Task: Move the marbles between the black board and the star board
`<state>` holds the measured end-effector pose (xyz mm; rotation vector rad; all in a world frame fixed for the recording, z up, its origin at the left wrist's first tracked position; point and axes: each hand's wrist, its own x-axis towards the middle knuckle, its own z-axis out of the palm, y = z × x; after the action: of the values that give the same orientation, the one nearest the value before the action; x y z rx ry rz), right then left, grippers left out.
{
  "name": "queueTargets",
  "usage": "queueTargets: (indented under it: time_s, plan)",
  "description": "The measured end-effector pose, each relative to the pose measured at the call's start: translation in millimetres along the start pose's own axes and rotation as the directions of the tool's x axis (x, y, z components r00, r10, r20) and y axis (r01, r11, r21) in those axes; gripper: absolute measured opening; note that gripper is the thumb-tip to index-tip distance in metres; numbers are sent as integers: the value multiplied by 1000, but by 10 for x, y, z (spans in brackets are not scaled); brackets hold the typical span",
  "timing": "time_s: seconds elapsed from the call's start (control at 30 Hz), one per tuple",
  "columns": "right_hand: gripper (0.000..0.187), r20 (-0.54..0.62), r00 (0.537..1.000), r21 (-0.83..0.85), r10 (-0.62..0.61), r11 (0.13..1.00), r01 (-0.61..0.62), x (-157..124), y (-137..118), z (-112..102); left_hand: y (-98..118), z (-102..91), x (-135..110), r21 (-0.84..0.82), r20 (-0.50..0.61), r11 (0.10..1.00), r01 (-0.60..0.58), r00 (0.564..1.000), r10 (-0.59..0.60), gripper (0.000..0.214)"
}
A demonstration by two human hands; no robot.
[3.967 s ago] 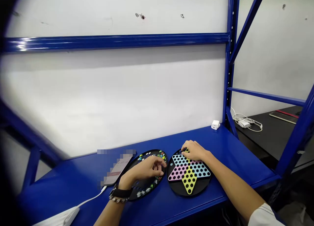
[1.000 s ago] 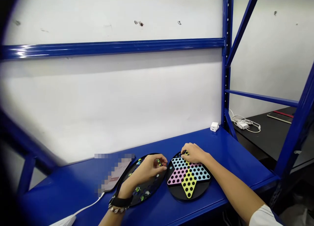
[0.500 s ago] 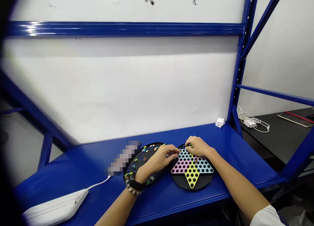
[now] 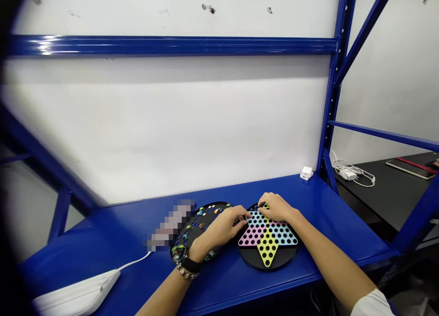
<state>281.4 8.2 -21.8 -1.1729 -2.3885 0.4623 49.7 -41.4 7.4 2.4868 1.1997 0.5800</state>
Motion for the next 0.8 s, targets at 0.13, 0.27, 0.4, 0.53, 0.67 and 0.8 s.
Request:
queueTargets:
  time_s: [0.13, 0.27, 0.4, 0.53, 0.67, 0.8]
  plan:
    - [18, 7, 1000, 12, 17, 1000, -17, -1, 9, -3, -138, -152, -15, 49, -179, 997, 51, 983, -41, 30]
    - [20, 27, 999, 33, 34, 999, -34, -8, -3, -12, -342, -368, -86, 152, -298, 963, 223, 939, -170, 37]
    - [20, 33, 998, 37, 46, 998, -47, -12, -9, -17, -510, -478, -144, 204, -310, 911, 358, 907, -286, 38]
    - [21, 34, 998, 37, 48, 998, -50, -13, -5, -20, -580, -427, -141, 243, -256, 889, 389, 909, -328, 38]
    - [21, 38, 998, 32, 48, 998, -49, -9, 6, -12, -589, -274, -111, 316, -140, 876, 365, 931, -337, 35]
    - [20, 25, 999, 36, 41, 999, -42, -4, 11, -5, -553, -134, -68, 356, -70, 891, 281, 959, -274, 35]
